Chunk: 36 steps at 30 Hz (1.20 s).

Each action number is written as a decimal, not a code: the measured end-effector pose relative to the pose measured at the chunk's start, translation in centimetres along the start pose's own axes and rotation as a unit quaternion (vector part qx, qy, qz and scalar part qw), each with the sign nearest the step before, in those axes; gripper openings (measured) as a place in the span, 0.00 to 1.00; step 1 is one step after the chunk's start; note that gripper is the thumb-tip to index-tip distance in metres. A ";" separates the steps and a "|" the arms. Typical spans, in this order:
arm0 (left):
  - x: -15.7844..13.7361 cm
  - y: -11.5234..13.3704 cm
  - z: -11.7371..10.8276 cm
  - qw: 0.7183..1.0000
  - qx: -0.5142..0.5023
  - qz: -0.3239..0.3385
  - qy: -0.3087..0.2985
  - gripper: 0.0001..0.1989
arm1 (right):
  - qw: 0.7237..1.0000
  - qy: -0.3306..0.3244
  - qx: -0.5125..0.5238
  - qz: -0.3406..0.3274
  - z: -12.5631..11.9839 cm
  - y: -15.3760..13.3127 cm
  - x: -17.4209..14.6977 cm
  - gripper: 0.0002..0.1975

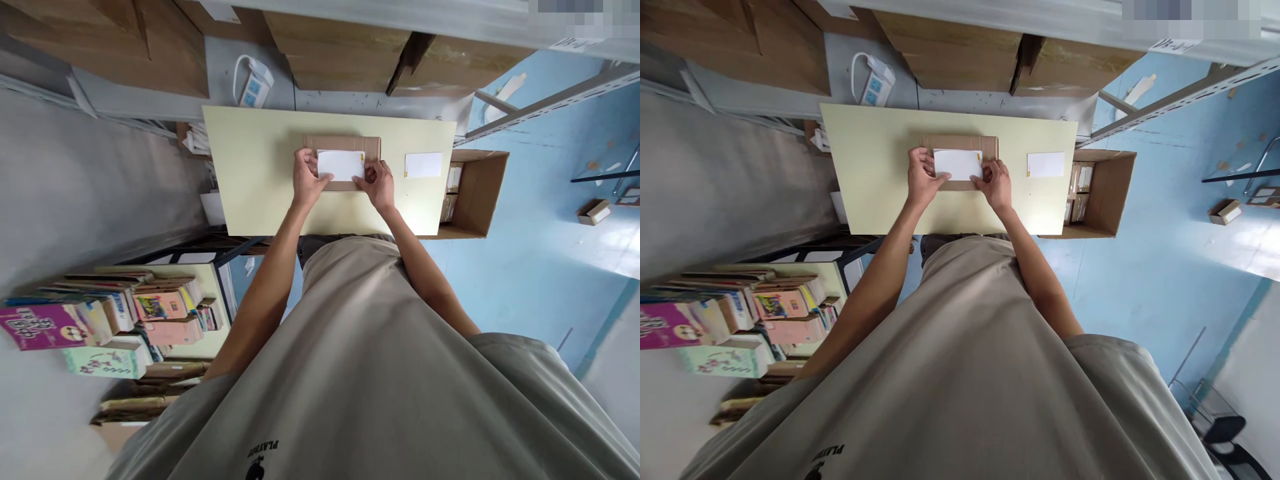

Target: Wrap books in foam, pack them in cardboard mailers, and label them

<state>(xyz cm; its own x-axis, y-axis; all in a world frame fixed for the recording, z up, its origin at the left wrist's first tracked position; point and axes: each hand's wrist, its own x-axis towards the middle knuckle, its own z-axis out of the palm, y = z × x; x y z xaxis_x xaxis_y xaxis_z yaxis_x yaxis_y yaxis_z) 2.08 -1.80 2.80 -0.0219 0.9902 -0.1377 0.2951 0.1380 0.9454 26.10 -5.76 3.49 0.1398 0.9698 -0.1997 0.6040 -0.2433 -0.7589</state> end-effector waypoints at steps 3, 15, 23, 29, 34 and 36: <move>0.3 0.0 0.1 1.000 0.011 -0.012 0.005 0.37 | 1.000 0.003 0.018 0.003 -0.1 0.5 0.9 0.15; 3.0 -2.4 3.1 0.980 0.050 -0.083 0.174 0.14 | 0.999 0.008 -0.051 0.017 2.4 -0.6 5.1 0.17; -0.5 0.7 2.2 0.971 0.222 -0.051 0.075 0.23 | 0.939 -0.235 -0.130 -0.213 3.2 -4.6 -0.3 0.40; -6.5 2.3 0.6 0.916 0.381 -0.001 -0.123 0.36 | 0.952 -0.211 -0.109 -0.192 1.7 -3.6 0.4 0.44; -6.9 2.9 -0.6 0.890 0.427 -0.031 -0.158 0.43 | 0.968 -0.166 -0.075 -0.175 0.0 -1.2 0.0 0.46; -6.6 3.2 -0.7 0.878 0.443 -0.024 -0.177 0.49 | 0.963 -0.183 -0.066 -0.187 -0.5 -0.4 -0.6 0.45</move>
<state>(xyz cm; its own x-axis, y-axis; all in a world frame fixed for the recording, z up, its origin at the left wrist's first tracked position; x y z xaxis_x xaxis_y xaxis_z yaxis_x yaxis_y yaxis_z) 2.50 -7.91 6.98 0.1977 0.8933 -0.4035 0.9334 -0.0458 0.3559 26.20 -6.23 4.26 -0.3780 0.9132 -0.1521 0.6564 0.1485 -0.7396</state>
